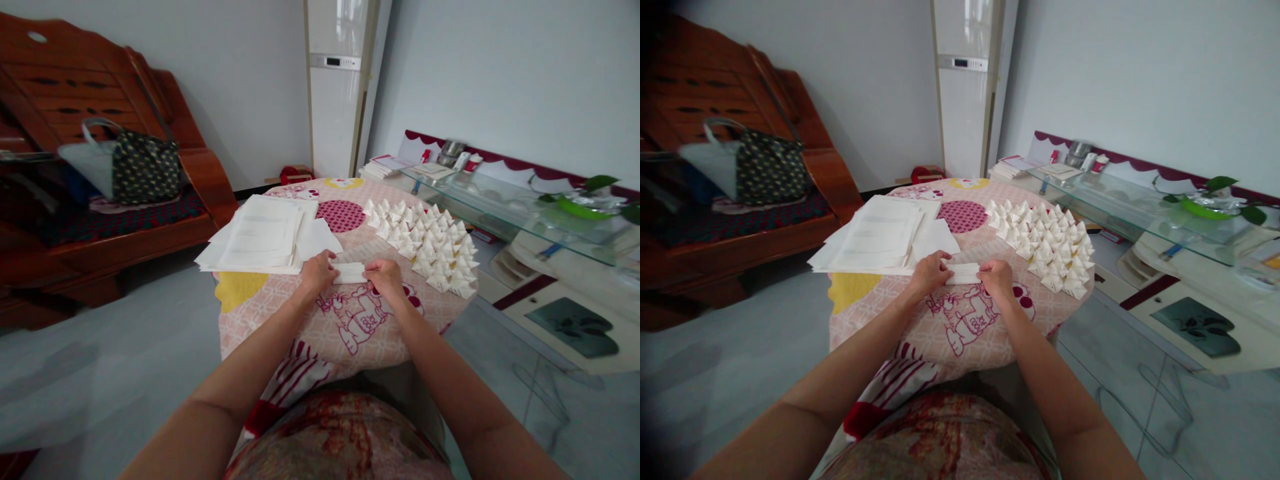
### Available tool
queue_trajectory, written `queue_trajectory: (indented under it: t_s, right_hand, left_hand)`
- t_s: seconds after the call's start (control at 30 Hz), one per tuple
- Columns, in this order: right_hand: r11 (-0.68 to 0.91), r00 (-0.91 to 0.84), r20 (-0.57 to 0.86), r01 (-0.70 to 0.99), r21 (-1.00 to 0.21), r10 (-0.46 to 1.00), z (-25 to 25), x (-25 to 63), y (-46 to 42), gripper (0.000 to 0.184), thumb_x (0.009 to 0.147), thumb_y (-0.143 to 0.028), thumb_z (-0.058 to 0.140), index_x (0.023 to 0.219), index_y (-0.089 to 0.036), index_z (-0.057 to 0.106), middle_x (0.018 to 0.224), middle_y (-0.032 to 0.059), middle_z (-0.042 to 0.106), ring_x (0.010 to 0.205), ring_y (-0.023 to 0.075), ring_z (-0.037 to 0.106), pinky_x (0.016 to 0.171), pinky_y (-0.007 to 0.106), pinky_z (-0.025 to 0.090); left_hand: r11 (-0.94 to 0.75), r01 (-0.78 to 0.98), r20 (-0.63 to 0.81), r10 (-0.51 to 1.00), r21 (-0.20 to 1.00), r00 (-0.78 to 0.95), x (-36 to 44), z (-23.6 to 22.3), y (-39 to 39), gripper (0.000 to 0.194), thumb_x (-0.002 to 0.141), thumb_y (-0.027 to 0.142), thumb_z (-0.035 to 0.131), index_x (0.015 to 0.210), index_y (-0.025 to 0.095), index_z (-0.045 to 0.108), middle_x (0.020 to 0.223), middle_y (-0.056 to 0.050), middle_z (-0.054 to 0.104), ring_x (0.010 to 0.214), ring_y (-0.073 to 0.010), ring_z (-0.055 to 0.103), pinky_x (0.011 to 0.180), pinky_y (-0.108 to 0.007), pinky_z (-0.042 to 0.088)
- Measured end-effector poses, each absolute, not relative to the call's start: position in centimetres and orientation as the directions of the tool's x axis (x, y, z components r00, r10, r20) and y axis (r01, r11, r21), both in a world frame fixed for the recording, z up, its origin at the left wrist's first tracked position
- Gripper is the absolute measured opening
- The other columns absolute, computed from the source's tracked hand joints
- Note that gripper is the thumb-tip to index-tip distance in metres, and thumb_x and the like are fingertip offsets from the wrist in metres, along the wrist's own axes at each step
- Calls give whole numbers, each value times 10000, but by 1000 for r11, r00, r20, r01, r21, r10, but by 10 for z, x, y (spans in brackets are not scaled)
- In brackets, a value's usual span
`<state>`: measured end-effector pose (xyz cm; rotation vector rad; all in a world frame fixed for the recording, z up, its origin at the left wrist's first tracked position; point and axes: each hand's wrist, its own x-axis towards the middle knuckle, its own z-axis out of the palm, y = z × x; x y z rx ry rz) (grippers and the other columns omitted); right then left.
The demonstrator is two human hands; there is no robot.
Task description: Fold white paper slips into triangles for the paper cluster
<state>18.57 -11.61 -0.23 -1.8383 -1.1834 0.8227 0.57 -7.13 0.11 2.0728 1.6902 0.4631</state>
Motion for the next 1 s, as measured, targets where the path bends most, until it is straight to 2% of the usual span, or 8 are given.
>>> queue_trajectory:
  t_s: [0.23,0.37,0.67,1.0]
  right_hand:
    - [-284,300,-172,382,-879,938,0,189,-112,154,771,-81,692,912,-90,752,443,-51,589,365,113,548,350,178,389]
    - [-272,285,-163,402,-874,945,0,189,-108,157,773,-77,698,920,-85,753,416,-48,575,388,130,579,330,171,370]
    - [-305,318,-172,436,-847,932,0,187,-102,99,767,-87,714,852,-93,764,407,-32,577,402,141,607,347,169,376]
    - [-314,330,-168,459,-831,929,-3,186,-99,37,777,-92,725,804,-100,748,415,-13,581,402,149,611,349,179,378]
  left_hand:
    - [-175,837,14,981,519,196,5,-2,-74,450,862,179,665,1308,191,608,960,-38,780,940,-198,726,852,-281,509]
    - [-173,841,23,982,513,188,6,-2,-75,473,865,162,647,1333,181,582,973,-48,780,955,-210,726,867,-297,512]
    - [-147,837,27,987,527,157,6,-3,-77,511,867,173,657,1363,164,535,991,-70,776,971,-230,724,869,-315,518]
    - [-83,811,-12,994,579,111,5,0,-75,534,843,178,708,1345,184,527,963,-56,759,941,-210,717,882,-308,518]
